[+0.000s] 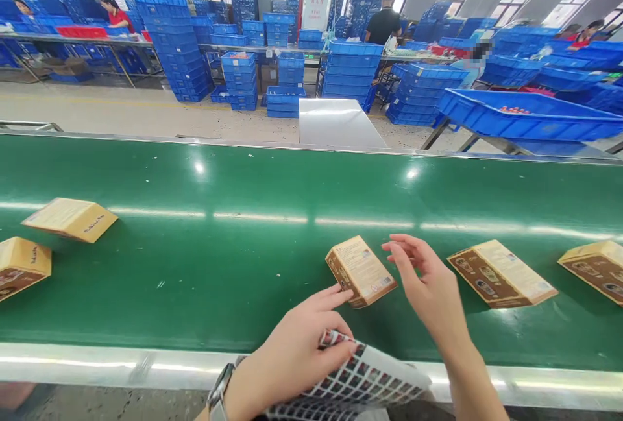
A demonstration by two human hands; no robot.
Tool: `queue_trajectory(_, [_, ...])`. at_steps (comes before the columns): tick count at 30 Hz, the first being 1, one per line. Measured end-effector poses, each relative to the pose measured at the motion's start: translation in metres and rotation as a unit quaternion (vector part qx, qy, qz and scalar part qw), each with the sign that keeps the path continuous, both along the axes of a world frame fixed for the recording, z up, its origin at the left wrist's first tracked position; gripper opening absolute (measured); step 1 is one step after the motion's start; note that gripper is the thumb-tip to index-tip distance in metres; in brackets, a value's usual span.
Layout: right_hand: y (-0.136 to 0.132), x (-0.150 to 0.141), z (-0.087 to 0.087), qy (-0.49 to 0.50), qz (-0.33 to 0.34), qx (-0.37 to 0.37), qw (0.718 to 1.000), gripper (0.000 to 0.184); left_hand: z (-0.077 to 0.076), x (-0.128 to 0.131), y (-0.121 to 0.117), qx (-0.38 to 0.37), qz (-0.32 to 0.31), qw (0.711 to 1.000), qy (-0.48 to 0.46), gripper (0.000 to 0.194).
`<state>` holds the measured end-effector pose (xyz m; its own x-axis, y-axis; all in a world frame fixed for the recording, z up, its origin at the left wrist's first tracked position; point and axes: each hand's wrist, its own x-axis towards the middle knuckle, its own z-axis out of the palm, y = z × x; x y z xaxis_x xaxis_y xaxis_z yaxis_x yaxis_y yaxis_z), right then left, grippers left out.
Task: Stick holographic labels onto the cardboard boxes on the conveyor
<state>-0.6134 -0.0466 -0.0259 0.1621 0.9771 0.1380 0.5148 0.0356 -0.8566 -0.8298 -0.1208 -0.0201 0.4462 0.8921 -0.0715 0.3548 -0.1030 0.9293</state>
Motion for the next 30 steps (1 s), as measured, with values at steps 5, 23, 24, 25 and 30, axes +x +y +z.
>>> queue_trajectory(5, [-0.044,0.018,0.01,0.1,0.217,-0.102,0.966,0.045,0.015,-0.017,0.007,-0.113,0.144,0.982,-0.054,0.024])
queue_trajectory(23, [-0.057,-0.003,0.022,-0.072,0.22,0.136,0.963,0.032,0.018,-0.029,-0.012,-0.046,0.162,0.985,-0.048,0.025])
queue_trajectory(24, [-0.056,-0.009,0.026,-0.094,0.257,0.165,0.947,0.024,0.019,-0.028,-0.012,-0.035,0.147,0.987,-0.05,0.022])
queue_trajectory(25, [-0.055,-0.016,0.029,-0.111,0.299,0.185,0.93,0.016,0.021,-0.027,-0.013,-0.022,0.135,0.989,-0.054,0.019])
queue_trajectory(30, [-0.053,-0.032,0.042,-0.12,0.364,0.233,0.894,0.018,0.023,-0.029,-0.016,-0.017,0.145,0.984,-0.098,0.021])
